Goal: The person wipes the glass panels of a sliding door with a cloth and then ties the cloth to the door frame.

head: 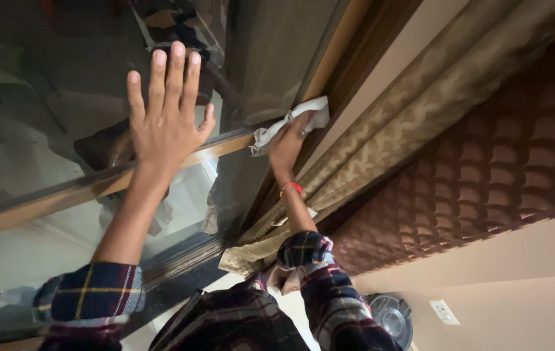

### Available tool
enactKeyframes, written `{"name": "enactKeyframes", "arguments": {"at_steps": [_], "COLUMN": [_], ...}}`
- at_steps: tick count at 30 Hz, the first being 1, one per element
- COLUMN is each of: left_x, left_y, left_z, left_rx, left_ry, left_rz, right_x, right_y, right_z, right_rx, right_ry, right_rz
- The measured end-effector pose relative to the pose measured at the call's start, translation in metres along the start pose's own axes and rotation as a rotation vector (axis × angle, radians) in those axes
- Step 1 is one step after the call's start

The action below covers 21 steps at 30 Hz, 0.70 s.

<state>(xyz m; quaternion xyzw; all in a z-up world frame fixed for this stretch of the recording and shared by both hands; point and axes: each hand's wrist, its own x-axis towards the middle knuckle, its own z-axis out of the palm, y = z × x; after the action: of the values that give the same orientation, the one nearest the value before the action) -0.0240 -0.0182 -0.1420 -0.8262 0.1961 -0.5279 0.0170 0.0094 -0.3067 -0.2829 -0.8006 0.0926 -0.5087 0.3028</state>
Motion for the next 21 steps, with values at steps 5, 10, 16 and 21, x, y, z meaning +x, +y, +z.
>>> {"name": "enactKeyframes", "arguments": {"at_steps": [5, 10, 16, 21], "left_x": [-0.012, -0.026, -0.044, -0.054], "left_y": [0.01, 0.017, 0.031, 0.036], "left_z": [-0.003, -0.004, -0.015, -0.018], "left_rx": [-0.097, -0.126, -0.219, -0.272], "left_ry": [-0.066, -0.103, -0.147, -0.171], "left_rz": [-0.048, -0.071, -0.102, -0.107], "right_x": [-0.002, -0.007, -0.022, -0.03], "right_y": [-0.005, -0.033, -0.053, -0.062], "right_z": [0.003, -0.007, -0.009, -0.008], "right_rx": [0.003, 0.071, 0.052, 0.179], "right_ry": [0.059, -0.032, -0.099, -0.177], "right_rz": [-0.061, 0.197, 0.295, 0.384]}}
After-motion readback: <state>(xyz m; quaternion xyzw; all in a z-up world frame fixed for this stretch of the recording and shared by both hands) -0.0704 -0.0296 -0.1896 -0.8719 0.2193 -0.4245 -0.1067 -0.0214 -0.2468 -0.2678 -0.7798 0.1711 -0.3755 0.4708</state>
